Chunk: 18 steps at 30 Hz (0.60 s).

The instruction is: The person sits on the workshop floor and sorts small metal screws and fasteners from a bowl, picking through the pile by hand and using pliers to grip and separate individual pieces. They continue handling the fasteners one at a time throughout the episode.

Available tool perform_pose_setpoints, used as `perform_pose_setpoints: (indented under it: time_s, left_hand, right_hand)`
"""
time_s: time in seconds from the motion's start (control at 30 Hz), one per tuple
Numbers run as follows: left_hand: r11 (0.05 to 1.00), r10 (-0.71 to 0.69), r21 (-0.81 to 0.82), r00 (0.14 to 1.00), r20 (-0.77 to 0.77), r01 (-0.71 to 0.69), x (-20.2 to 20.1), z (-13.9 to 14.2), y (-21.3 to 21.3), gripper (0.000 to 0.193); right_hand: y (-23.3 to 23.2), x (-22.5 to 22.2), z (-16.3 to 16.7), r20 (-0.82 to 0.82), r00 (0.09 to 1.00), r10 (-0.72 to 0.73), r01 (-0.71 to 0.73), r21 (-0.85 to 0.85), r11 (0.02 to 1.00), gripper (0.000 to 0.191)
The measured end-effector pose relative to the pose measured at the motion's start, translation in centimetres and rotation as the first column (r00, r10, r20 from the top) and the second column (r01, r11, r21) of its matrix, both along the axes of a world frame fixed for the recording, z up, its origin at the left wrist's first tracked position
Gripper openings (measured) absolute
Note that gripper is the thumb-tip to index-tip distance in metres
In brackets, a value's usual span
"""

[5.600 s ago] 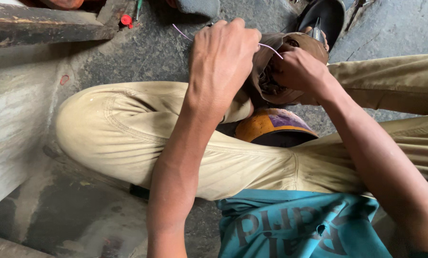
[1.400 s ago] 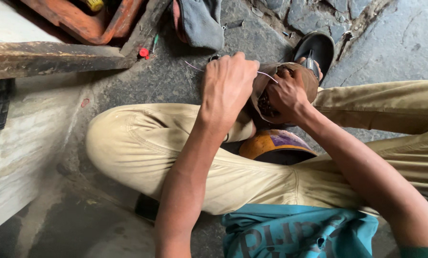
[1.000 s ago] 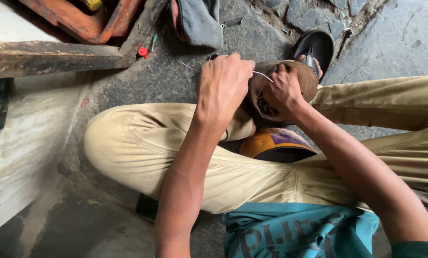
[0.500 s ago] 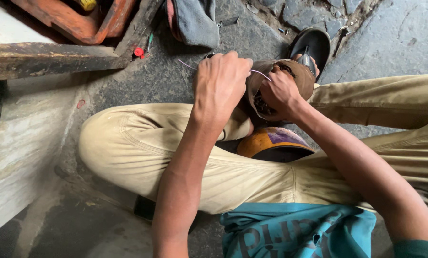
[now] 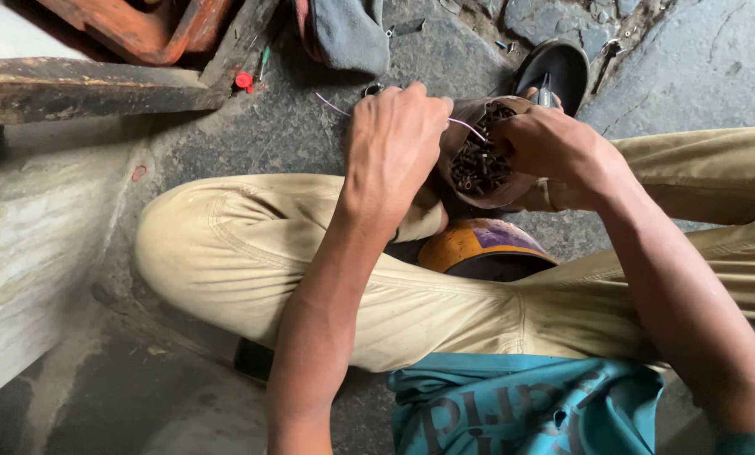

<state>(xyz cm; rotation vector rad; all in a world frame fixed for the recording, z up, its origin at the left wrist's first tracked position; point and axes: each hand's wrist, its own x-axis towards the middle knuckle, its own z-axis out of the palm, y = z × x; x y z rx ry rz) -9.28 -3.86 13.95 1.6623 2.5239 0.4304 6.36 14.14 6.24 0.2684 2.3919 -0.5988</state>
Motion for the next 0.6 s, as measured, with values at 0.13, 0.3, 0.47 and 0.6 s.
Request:
perform_pose_setpoints:
  time_s: [0.13, 0.3, 0.47, 0.6]
  left_hand:
    - [0.997, -0.01, -0.071, 1.0, -0.013, 0.009, -0.2, 0.6, 0.0, 0.013]
    - [0.993, -0.003, -0.117, 0.999, 0.042, 0.008, -0.3, 1.0, 0.1, 0.015]
    - [0.989, 0.008, -0.15, 0.999, 0.036, -0.002, -0.3, 0.8, 0.4, 0.016]
    - [0.995, 0.005, -0.096, 0.999, 0.033, -0.002, -0.2, 0.8, 0.3, 0.016]
  right_hand:
    - [-0.3, -0.1, -0.8, 0.052, 0.997, -0.048, 0.049, -0.015, 0.999, 0.022]
    - [-0.7, -0.2, -1.3, 0.128, 0.989, -0.076, 0.086, -0.074, 0.994, 0.029]
    - [-0.5, -0.8, -0.7, 0.028, 0.997, -0.069, 0.073, -0.193, 0.978, 0.025]
    - [-1.1, -0.9, -0.7, 0.146, 0.985, -0.089, 0.11, -0.144, 0.983, 0.059]
